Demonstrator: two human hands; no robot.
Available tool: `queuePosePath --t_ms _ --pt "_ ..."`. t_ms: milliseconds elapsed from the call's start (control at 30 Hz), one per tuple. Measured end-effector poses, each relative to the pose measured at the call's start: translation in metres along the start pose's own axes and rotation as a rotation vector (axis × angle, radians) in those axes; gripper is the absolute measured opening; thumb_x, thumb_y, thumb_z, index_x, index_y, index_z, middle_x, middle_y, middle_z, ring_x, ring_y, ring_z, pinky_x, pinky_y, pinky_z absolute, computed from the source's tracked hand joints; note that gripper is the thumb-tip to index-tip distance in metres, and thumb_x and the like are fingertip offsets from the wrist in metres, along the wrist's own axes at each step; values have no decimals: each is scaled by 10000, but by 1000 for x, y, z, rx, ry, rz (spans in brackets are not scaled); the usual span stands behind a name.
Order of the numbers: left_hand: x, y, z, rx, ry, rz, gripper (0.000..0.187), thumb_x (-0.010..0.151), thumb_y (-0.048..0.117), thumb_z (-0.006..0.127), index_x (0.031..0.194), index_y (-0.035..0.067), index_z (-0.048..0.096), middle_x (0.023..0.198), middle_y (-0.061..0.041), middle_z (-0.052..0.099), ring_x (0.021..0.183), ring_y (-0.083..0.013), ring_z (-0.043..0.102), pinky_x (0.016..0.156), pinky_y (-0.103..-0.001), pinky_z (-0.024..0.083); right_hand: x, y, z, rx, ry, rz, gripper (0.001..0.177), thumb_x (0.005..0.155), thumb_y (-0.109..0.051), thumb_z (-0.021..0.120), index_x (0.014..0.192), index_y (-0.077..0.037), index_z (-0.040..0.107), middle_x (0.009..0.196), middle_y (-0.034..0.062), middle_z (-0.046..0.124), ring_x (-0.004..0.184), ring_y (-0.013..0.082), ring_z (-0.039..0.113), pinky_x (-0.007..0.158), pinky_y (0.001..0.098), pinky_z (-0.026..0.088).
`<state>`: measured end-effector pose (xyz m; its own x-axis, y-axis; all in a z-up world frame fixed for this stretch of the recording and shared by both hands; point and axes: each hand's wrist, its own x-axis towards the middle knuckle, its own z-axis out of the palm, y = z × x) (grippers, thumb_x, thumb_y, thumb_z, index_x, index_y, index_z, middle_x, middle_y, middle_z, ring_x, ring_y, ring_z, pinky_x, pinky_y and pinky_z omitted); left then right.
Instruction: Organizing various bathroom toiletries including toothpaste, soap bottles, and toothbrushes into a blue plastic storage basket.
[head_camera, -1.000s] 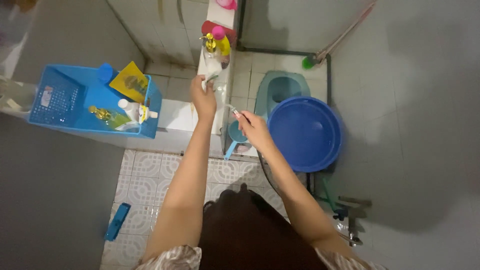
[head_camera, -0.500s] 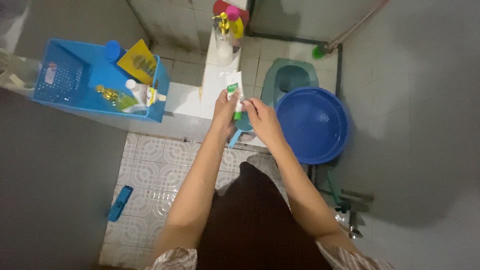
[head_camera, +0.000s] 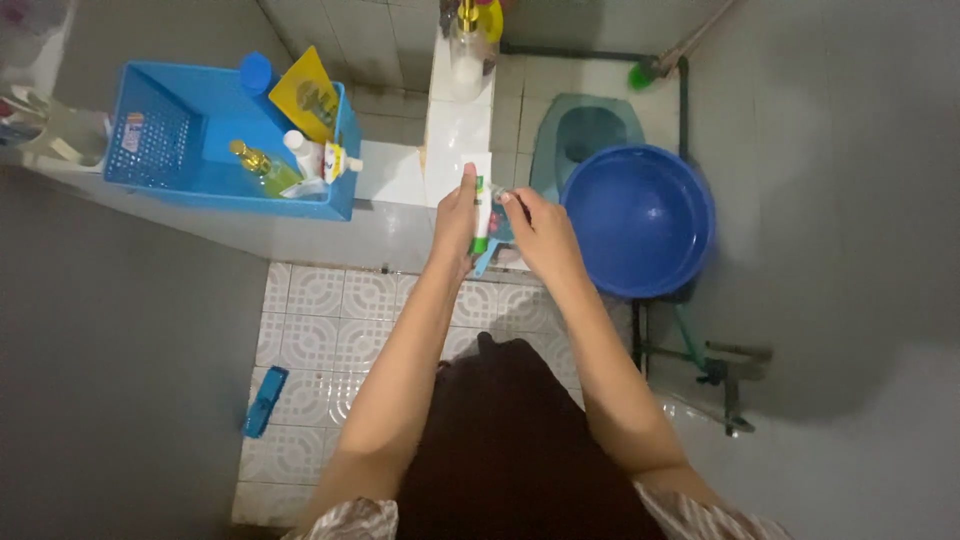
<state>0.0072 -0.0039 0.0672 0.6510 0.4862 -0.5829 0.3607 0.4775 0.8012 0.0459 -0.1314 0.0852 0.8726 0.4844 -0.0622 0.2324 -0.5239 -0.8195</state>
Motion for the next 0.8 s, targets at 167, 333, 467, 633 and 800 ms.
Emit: queuePosePath --t_ms 167,333,467,633,800 --pt "28 -31 -12 -168 -170 73 362 1040 321 589 1362 156 583 1049 -76 712 917 -174 680 853 -355 584 -17 -34 4 -76 45 -29 384 1102 -294 491 1158 19 705 847 221 734 766 302 716 641 407 556" --pt "0 -12 -30 -216 -239 12 349 1049 367 565 1281 107 594 893 -47 689 763 -146 670 704 -288 577 -33 -46 12 -87 78 -27 374 1108 -300 480 1123 -2 707 832 237 726 787 338 718 662 447 554" --pt "-54 21 -34 -259 -257 -123 650 886 710 526 1025 78 592 635 31 487 476 -83 517 442 -180 477 -51 -57 18 -122 50 -7 362 1090 -311 501 1147 -9 693 862 260 730 854 441 720 719 532 552" --pt "-25 -23 -42 -316 -425 22 574 925 562 680 1262 180 415 861 24 478 606 -56 546 478 -138 477 -63 -50 30 -80 65 -14 339 1089 -343 518 1064 -64 710 793 179 743 760 345 736 665 433 567" --pt "-45 6 -44 -71 -253 93 579 1015 472 595 1499 174 492 1380 -171 631 1229 -251 633 1063 -451 505 -58 -54 25 -74 109 -122 300 1096 -269 517 1066 -15 673 757 195 717 709 347 717 623 437 555"
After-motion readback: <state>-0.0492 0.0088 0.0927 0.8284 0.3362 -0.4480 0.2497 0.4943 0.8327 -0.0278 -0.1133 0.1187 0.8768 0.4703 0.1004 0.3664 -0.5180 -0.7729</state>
